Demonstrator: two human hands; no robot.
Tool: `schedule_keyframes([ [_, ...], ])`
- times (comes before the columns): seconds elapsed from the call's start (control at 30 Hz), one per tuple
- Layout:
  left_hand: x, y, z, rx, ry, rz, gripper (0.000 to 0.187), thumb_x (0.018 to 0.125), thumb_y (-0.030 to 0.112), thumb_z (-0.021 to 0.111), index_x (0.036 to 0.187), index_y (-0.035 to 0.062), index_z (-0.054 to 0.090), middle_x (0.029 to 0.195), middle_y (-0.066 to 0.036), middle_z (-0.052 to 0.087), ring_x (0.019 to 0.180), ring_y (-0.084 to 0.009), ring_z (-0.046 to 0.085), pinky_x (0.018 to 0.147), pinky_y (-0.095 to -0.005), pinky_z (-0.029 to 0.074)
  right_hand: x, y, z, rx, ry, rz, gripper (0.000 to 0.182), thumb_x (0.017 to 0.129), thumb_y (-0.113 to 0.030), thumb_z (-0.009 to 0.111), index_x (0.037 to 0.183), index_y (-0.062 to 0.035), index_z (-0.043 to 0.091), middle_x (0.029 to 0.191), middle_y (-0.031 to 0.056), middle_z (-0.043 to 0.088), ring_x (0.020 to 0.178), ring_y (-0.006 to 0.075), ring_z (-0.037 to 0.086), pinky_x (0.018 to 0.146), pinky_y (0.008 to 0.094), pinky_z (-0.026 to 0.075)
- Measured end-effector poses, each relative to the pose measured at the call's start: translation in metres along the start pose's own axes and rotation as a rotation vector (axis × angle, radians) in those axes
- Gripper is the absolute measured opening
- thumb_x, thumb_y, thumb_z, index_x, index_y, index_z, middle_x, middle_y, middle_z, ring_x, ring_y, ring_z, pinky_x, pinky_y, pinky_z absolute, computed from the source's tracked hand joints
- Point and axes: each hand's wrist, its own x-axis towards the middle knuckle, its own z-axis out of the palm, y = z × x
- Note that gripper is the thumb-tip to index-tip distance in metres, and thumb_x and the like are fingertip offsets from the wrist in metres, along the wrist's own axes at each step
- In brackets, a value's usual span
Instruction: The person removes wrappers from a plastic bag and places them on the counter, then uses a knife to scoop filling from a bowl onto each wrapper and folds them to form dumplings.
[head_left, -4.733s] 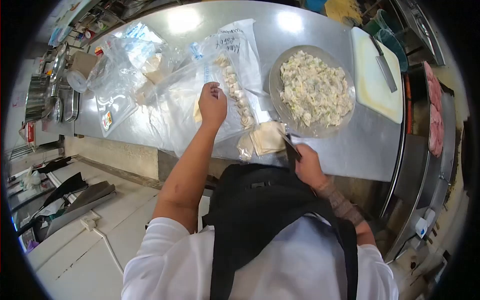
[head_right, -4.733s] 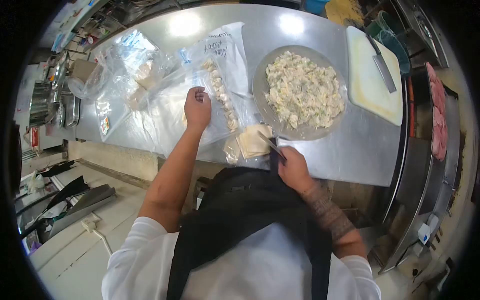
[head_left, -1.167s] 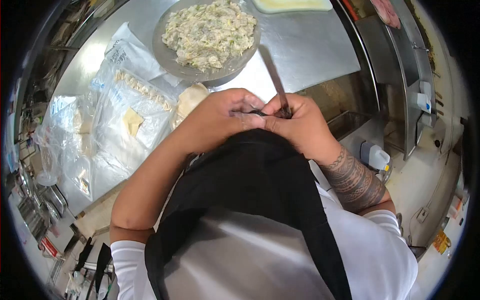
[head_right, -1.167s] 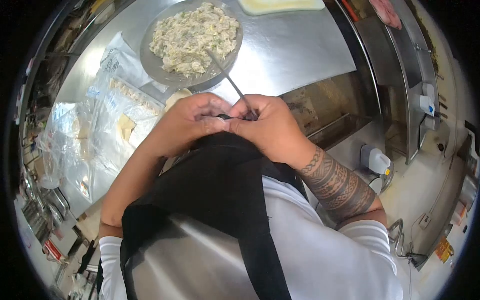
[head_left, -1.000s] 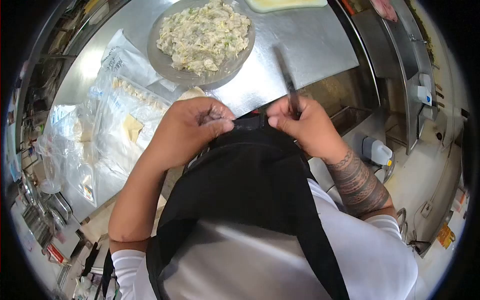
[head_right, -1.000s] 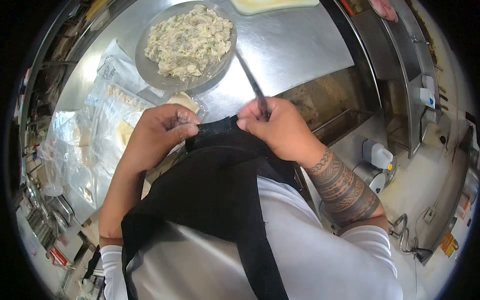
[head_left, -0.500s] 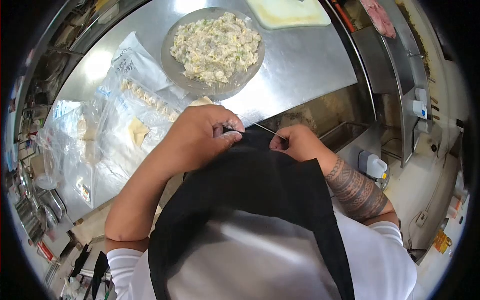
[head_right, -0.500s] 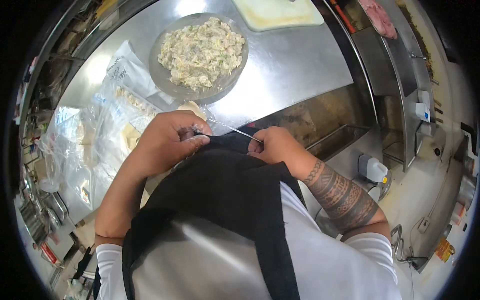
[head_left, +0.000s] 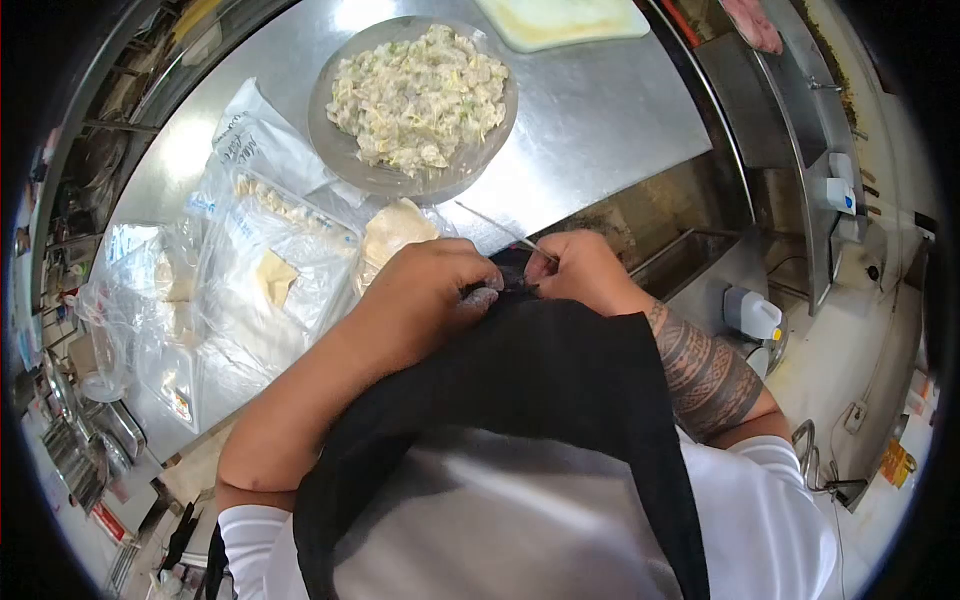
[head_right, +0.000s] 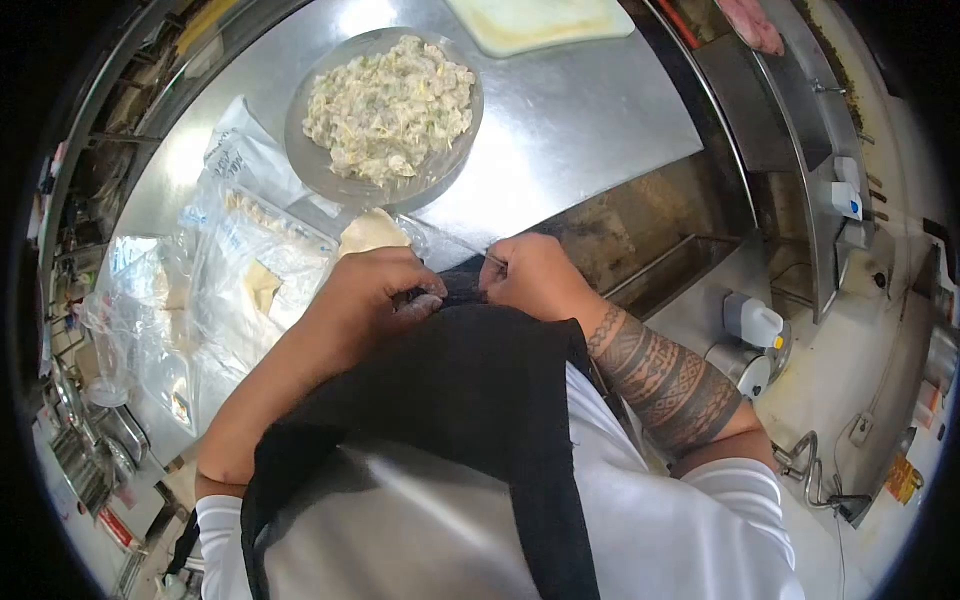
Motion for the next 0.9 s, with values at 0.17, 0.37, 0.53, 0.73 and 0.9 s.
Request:
schedule_keyframes([
  [0.17, -0.002, -0.001, 0.007, 0.26, -0.122, 0.062, 0.008, 0.081, 0.012, 0.071, 0.087, 0.0075, 0.073, 0.088, -0.012, 0.066, 0.089, -0.0323, 0.066, 0.077, -0.0436, 0.054, 0.001, -0.019, -0.008, -0.049, 0.065, -0.03, 0.008, 0.077, -0.01, 0.076, 0.079, -0.0025, 0.074, 0.075, 0.0158, 0.072, 0.066, 0.025, 0.07, 0.065, 0.0359, 0.056],
  [0.37, 0.009, 0.005, 0.017, 0.452, 0.023, 0.18, 0.006, 0.081, 0.01, 0.065, 0.081, 0.0064, 0.07, 0.093, -0.016, 0.063, 0.087, -0.0328, 0.064, 0.075, -0.0435, 0.054, 0.001, -0.023, -0.01, 0.048, 0.001, 0.021, 0.01, 0.076, -0.011, 0.078, 0.079, -0.002, 0.073, 0.071, 0.0124, 0.07, 0.063, 0.0179, 0.067, 0.062, 0.0328, 0.053],
  [0.53, 0.014, -0.015, 0.042, 0.568, 0.216, 0.04, 0.011, 0.082, 0.012, 0.063, 0.089, 0.0048, 0.068, 0.092, -0.016, 0.063, 0.082, -0.0316, 0.067, 0.066, -0.0429, 0.055, -0.005, -0.035, -0.007, 0.034, -0.003, 0.061, 0.013, 0.078, -0.011, 0.078, 0.08, -0.0003, 0.072, 0.071, 0.0125, 0.069, 0.063, 0.0166, 0.066, 0.062, 0.0321, 0.053],
  [0.73, 0.016, -0.014, 0.047, 0.633, 0.163, -0.081, 0.014, 0.084, 0.016, 0.062, 0.091, 0.0044, 0.065, 0.091, -0.013, 0.066, 0.08, -0.031, 0.07, 0.061, -0.0412, 0.055, -0.01, -0.028, -0.001, 0.048, 0.016, 0.015, 0.012, 0.077, -0.009, 0.078, 0.082, -0.0001, 0.071, 0.071, 0.0115, 0.067, 0.065, 0.0155, 0.065, 0.063, 0.0321, 0.052],
  [0.9, -0.014, -0.029, 0.019, 0.192, -0.05, -0.072, 0.037, 0.079, 0.014, 0.084, 0.112, 0.0052, 0.068, 0.098, -0.009, 0.07, 0.09, -0.026, 0.069, 0.074, -0.0373, 0.053, -0.008, -0.009, -0.01, 0.124, -0.259, -0.039, 0.008, 0.08, -0.005, 0.075, 0.084, 0.0002, 0.071, 0.074, 0.0102, 0.067, 0.071, 0.0147, 0.065, 0.068, 0.0319, 0.052],
])
